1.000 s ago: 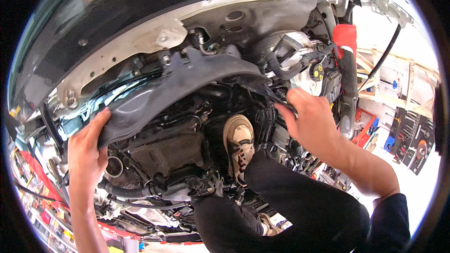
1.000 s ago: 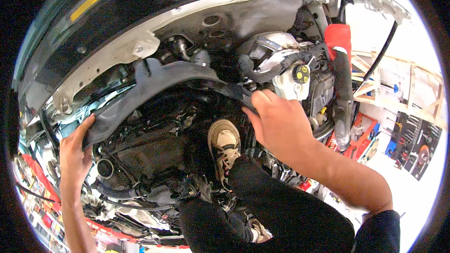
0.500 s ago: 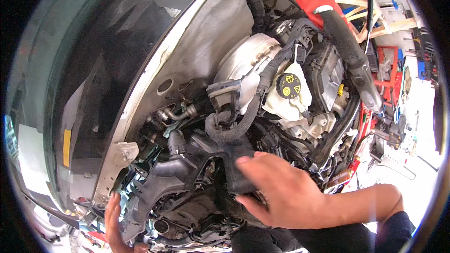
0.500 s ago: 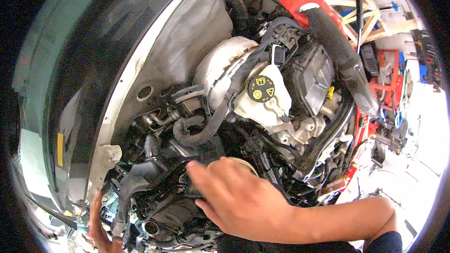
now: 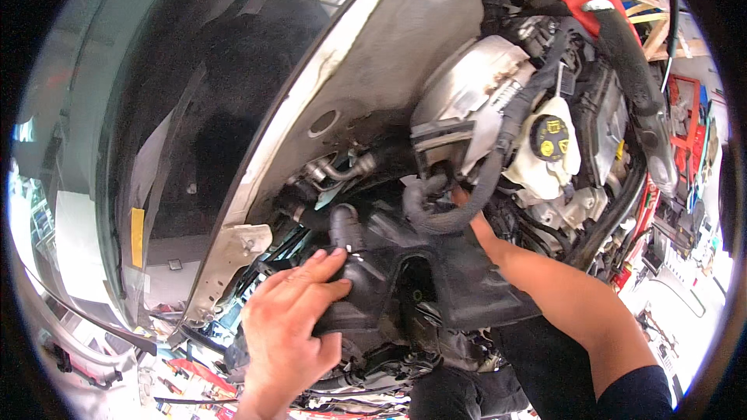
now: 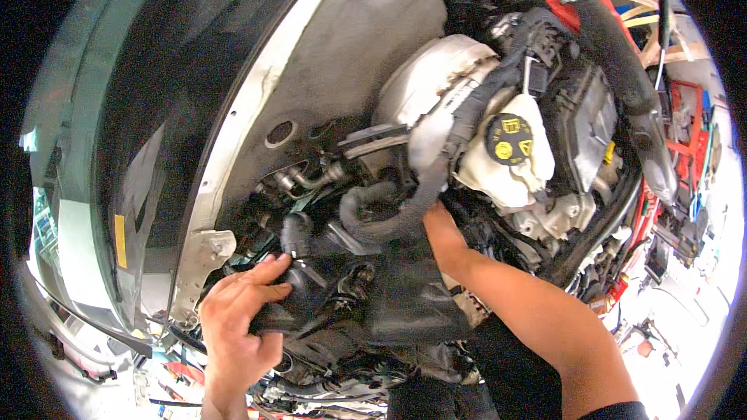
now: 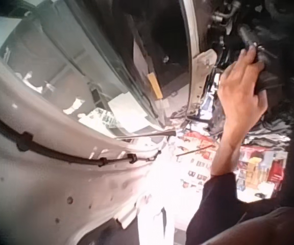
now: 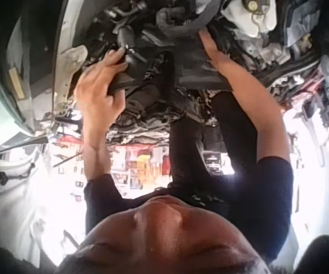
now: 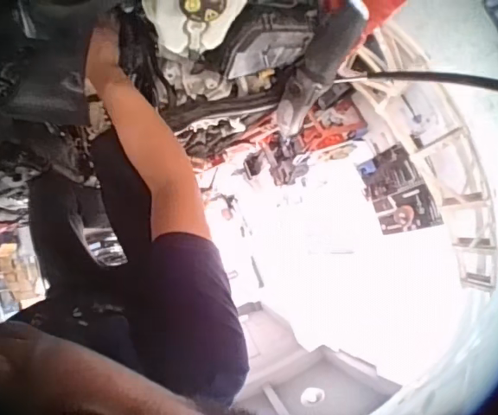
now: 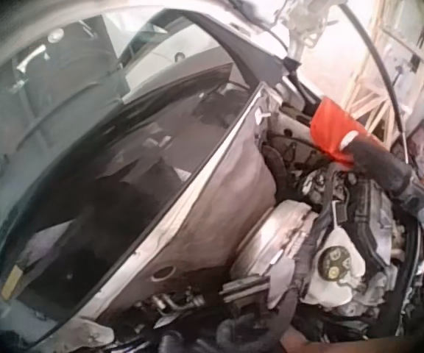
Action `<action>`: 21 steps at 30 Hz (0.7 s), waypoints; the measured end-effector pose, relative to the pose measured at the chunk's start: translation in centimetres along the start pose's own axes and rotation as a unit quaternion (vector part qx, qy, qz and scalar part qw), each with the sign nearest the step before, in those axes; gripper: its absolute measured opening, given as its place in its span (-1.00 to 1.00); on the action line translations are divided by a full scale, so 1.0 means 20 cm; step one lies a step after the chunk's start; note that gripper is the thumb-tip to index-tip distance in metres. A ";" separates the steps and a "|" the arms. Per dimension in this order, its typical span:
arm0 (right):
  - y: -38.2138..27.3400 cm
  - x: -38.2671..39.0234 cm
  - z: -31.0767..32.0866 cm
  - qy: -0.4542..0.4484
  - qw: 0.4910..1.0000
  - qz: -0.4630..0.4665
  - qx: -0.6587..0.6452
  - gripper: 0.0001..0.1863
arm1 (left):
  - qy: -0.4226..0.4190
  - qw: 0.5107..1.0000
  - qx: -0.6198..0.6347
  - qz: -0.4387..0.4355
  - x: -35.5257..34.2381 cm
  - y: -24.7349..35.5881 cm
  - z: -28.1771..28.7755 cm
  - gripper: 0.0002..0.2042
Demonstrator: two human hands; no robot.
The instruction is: The person aligns and fits a plastic cowl panel and trim over the vehicle engine compartment bulkhead by hand.
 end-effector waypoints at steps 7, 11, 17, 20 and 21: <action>0.13 0.02 0.00 0.123 0.910 0.282 0.278 -0.42 | 0.025 1.000 0.010 -0.004 0.01 -0.04 0.01 -0.65; -0.14 0.11 0.01 0.005 0.805 0.053 0.591 -0.47 | 0.023 0.999 0.041 -0.002 0.00 -0.11 0.03 -0.64; -0.31 0.13 0.06 0.030 0.804 0.090 0.587 -0.66 | 0.057 0.997 0.045 0.028 0.01 -0.09 0.05 -0.70; -0.38 0.16 0.07 0.057 0.791 0.147 0.591 -0.72 | 0.057 0.996 0.041 0.050 0.01 -0.08 0.04 -0.71; -0.41 0.16 0.09 0.056 0.792 0.168 0.584 -0.75 | 0.073 0.995 0.048 0.037 0.01 -0.08 0.04 -0.70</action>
Point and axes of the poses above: each hand's wrist, its own x-axis away from the middle knuckle, its own z-axis out of the back of the hand, y = z × x, the point moved 4 cm from there along -x, towards the middle knuckle, and after that the axes turned 6 degrees about -y, right-handed, at the moved point
